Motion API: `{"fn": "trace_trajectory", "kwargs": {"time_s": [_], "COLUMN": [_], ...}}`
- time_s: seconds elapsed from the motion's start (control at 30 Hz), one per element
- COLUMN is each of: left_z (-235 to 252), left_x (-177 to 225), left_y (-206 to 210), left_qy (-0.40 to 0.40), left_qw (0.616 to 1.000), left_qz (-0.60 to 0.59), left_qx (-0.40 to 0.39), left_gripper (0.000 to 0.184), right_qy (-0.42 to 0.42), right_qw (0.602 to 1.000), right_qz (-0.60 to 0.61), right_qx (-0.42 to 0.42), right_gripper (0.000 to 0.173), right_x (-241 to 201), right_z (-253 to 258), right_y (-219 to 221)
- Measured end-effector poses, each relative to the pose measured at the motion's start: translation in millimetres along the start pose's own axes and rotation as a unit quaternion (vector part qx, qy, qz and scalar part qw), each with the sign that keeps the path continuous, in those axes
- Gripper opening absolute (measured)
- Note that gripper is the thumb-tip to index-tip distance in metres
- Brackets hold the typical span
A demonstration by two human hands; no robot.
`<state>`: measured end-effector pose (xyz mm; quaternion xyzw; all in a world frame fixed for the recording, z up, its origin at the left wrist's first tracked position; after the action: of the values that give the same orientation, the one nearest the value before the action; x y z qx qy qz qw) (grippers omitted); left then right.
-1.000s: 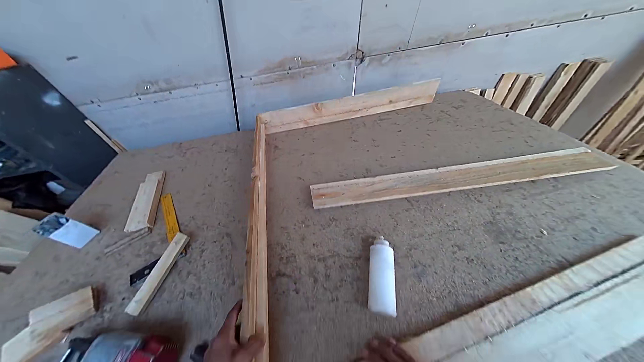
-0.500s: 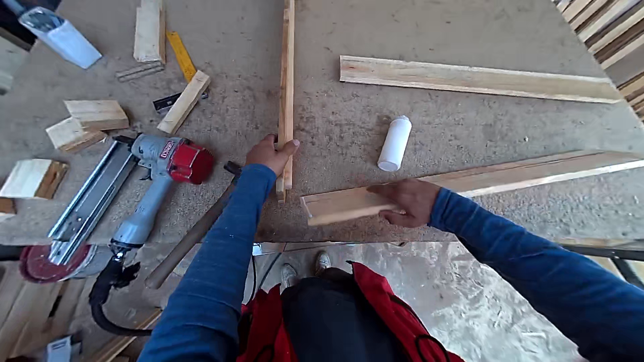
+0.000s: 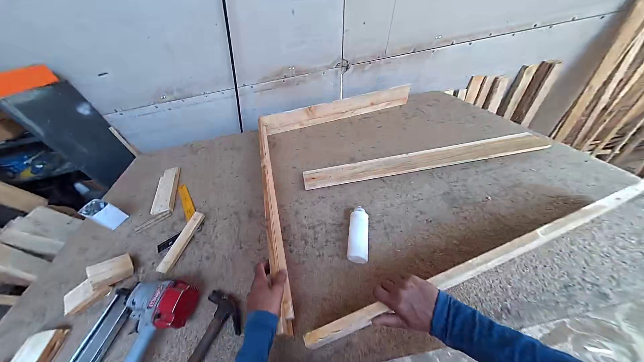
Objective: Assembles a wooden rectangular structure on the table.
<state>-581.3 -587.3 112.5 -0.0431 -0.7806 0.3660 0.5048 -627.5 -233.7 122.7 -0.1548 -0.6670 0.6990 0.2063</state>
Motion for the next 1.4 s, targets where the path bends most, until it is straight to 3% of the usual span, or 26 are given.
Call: {"fn": "trace_trajectory", "kwargs": {"time_s": [0.17, 0.27, 0.37, 0.47, 0.63, 0.73, 0.93, 1.0, 1.03, 1.1, 1.13, 1.2, 1.3, 1.4], "left_z": [-5.9, -27.3, -85.2, -119.1, -163.9, -167.6, -157.0, -152.4, -148.7, -137.5, -130.0, -111.1, -78.9, -58.1], "left_x": [5.3, -1.0, -27.1, -75.5, -130.0, -133.5, -124.6, -122.7, -119.9, -104.9, -92.0, -59.0, -23.4, -13.0], "left_y": [14.3, -7.8, -36.3, -54.4, -30.4, -8.9, 12.1, 5.0, -4.3, -29.3, -42.1, -65.0, -70.5, -68.7], "left_qy": [-0.003, 0.011, 0.014, 0.090, 0.181, 0.220, 0.216, 0.222, 0.232, 0.291, 0.336, 0.423, 0.490, 0.527], "left_qw": [1.000, 0.991, 0.967, 0.977, 0.981, 0.975, 0.975, 0.975, 0.970, 0.946, 0.935, 0.905, 0.839, 0.793], "left_qz": [0.021, -0.133, -0.255, -0.179, -0.050, -0.016, 0.036, -0.001, -0.056, -0.136, -0.108, 0.031, 0.198, 0.218], "left_qx": [0.009, -0.023, 0.012, 0.073, 0.041, 0.035, 0.036, -0.016, -0.049, -0.051, -0.030, -0.017, -0.129, -0.213], "left_gripper": [0.067, 0.056, 0.051, 0.033, 0.048, 0.060, 0.060, 0.075, 0.079, 0.061, 0.053, 0.055, 0.049, 0.038], "right_qy": [-0.020, -0.006, -0.017, -0.019, -0.015, -0.011, -0.004, -0.012, -0.017, -0.022, -0.025, -0.025, -0.038, -0.073], "right_qw": [0.999, 0.999, 0.998, 0.998, 0.999, 0.999, 0.999, 0.999, 0.999, 0.999, 0.999, 0.999, 0.998, 0.988], "right_qz": [-0.029, -0.024, -0.025, -0.023, -0.030, -0.034, -0.043, -0.036, -0.035, -0.038, -0.038, -0.029, 0.016, 0.065], "right_qx": [0.022, 0.025, 0.059, 0.054, 0.025, 0.010, 0.017, 0.026, 0.028, 0.024, 0.022, 0.022, 0.048, 0.122], "right_gripper": [0.079, 0.075, 0.067, 0.069, 0.071, 0.072, 0.076, 0.077, 0.078, 0.079, 0.079, 0.078, 0.068, 0.050], "right_x": [10.2, 11.9, -16.4, -33.6, -49.9, -52.8, -53.2, -54.6, -54.7, -55.0, -57.0, -71.9, -116.9, -144.6], "right_z": [-26.2, -25.3, -45.7, -41.5, -32.4, -28.9, -26.1, -23.5, -21.7, -19.1, -17.3, -9.1, 11.0, 33.9], "right_y": [-3.3, -3.1, -21.1, -25.3, -26.8, -26.5, -23.5, -26.0, -27.4, -31.0, -33.9, -40.0, -37.0, -25.2]}}
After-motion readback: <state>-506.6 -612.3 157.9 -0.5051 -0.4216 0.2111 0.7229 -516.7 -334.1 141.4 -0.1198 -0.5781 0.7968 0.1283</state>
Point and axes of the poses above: each hand's wrist, its own z-axis towards the middle knuckle, its own y-axis out of the palm, x = y × z, the point moved 1 cm from there along z, towards the middle knuckle, and after that the axes turned 3 degrees about -z, right-handed, at the moved point
